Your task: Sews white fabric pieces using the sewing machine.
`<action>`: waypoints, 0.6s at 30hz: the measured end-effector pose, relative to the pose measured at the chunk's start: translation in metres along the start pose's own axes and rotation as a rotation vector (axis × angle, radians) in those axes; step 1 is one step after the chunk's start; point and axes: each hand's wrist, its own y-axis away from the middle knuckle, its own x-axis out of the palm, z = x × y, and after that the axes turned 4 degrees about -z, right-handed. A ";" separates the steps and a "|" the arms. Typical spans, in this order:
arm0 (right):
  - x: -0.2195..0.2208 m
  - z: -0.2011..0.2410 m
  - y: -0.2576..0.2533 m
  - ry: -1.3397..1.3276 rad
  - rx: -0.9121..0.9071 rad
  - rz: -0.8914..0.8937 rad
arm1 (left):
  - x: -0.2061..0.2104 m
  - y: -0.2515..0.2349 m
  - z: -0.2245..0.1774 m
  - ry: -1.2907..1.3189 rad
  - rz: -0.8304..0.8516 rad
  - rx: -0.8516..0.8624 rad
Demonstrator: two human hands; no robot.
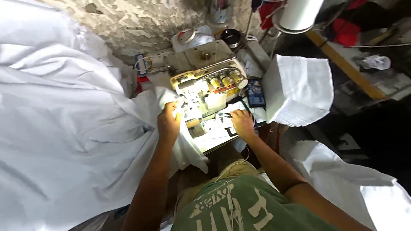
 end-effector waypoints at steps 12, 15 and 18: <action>-0.016 0.055 0.004 -0.259 -0.202 -0.178 | -0.030 0.083 -0.018 0.065 -0.055 -0.007; -0.032 0.088 -0.009 -0.226 -0.310 -0.049 | -0.035 0.087 -0.028 0.092 -0.104 -0.013; -0.036 0.117 -0.027 -0.104 -0.367 -0.017 | -0.044 0.092 -0.037 0.093 -0.073 0.032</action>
